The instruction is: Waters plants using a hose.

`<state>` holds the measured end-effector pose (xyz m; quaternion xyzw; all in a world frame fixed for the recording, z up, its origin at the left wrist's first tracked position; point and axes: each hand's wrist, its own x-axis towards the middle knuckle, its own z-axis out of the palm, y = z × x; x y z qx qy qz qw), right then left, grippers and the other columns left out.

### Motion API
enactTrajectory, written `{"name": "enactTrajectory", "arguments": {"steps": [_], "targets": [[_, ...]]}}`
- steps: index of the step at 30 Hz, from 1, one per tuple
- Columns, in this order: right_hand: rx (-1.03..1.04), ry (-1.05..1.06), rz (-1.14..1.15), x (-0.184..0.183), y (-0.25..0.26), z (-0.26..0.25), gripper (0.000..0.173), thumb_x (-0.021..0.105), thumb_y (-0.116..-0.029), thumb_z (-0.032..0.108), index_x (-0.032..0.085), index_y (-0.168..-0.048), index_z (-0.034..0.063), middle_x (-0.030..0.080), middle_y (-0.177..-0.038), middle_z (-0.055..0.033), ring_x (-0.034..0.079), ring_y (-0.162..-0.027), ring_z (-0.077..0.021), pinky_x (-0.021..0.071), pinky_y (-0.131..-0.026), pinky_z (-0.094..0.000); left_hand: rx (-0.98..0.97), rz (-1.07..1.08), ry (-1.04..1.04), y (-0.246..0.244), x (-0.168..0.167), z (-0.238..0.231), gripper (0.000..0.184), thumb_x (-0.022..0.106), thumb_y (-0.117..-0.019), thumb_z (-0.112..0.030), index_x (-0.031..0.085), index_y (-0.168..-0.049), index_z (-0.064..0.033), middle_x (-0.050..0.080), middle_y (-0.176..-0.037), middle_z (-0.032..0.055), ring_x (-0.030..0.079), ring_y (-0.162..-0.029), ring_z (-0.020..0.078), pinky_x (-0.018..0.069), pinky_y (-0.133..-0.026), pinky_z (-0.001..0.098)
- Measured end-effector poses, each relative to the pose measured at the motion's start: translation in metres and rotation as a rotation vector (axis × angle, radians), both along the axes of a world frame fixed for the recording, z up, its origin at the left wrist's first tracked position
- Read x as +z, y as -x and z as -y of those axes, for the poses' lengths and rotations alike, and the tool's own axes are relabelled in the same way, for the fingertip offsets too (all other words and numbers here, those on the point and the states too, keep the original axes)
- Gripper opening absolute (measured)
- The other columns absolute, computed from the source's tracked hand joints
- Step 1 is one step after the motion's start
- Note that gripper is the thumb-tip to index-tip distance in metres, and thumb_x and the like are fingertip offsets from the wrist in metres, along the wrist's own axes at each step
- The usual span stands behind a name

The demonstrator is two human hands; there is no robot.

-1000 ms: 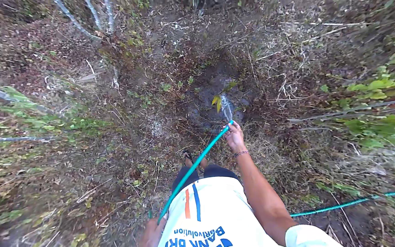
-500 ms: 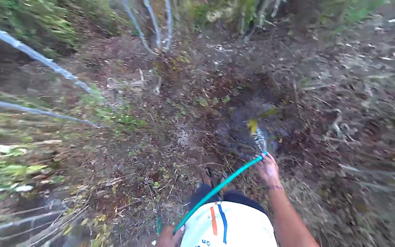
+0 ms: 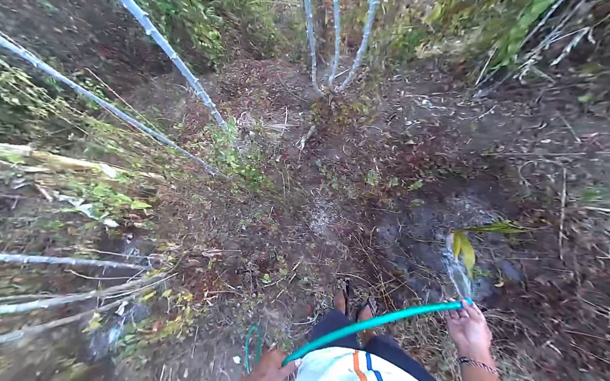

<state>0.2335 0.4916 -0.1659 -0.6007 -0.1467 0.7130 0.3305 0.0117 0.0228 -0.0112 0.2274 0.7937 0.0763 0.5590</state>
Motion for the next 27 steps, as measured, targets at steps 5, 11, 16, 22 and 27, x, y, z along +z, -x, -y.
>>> {"name": "enactTrajectory", "arguments": {"steps": [5, 11, 16, 22, 27], "targets": [[-0.045, 0.005, -0.047, -0.010, 0.006, 0.002, 0.025, 0.045, -0.1085, 0.018, 0.043, -0.133, 0.0155, 0.065, -0.090, -0.0022, 0.070, -0.074, -0.0145, 0.0610, -0.066, -0.0314, 0.020, 0.004, 0.015, 0.003, 0.003, 0.001, 0.064, 0.044, -0.1061, -0.054, 0.068, -0.089, 0.0030, 0.065, -0.079, 0.0208, 0.065, -0.078, 0.0363, 0.0514, -0.077, 0.0589], [-0.049, 0.008, -0.037, -0.010, 0.006, 0.005, 0.022, 0.046, -0.1085, 0.018, 0.044, -0.130, 0.0155, 0.066, -0.090, -0.0015, 0.070, -0.074, -0.0145, 0.0614, -0.066, -0.0318, 0.027, 0.005, -0.001, 0.004, -0.003, 0.007, 0.064, 0.044, -0.1055, -0.055, 0.068, -0.090, 0.0016, 0.067, -0.080, 0.0195, 0.067, -0.079, 0.0346, 0.0525, -0.079, 0.0576], [-0.067, 0.002, -0.046, -0.008, 0.005, 0.008, 0.022, 0.046, -0.1079, 0.017, 0.044, -0.130, 0.0151, 0.066, -0.089, -0.0027, 0.071, -0.075, -0.0158, 0.0615, -0.067, -0.0325, 0.019, 0.004, -0.007, 0.011, -0.010, 0.011, 0.063, 0.045, -0.1055, -0.055, 0.066, -0.085, 0.0009, 0.063, -0.075, 0.0172, 0.063, -0.072, 0.0321, 0.0512, -0.073, 0.0556], [-0.063, 0.008, -0.029, -0.010, 0.006, 0.012, 0.025, 0.047, -0.1080, 0.018, 0.042, -0.133, 0.0157, 0.065, -0.093, -0.0024, 0.070, -0.076, -0.0142, 0.0609, -0.068, -0.0307, 0.024, 0.021, 0.009, 0.017, -0.007, 0.011, 0.063, 0.045, -0.1053, -0.055, 0.064, -0.083, 0.0006, 0.060, -0.072, 0.0158, 0.061, -0.070, 0.0306, 0.0500, -0.071, 0.0537], [-0.060, 0.017, -0.021, -0.001, 0.008, 0.013, 0.025, 0.046, -0.1082, 0.019, 0.042, -0.133, 0.0168, 0.065, -0.093, -0.0025, 0.070, -0.076, -0.0138, 0.0602, -0.067, -0.0304, 0.001, 0.016, 0.007, 0.016, -0.007, 0.012, 0.063, 0.045, -0.1055, -0.055, 0.064, -0.084, 0.0008, 0.060, -0.073, 0.0163, 0.061, -0.072, 0.0315, 0.0499, -0.073, 0.0540]]}}
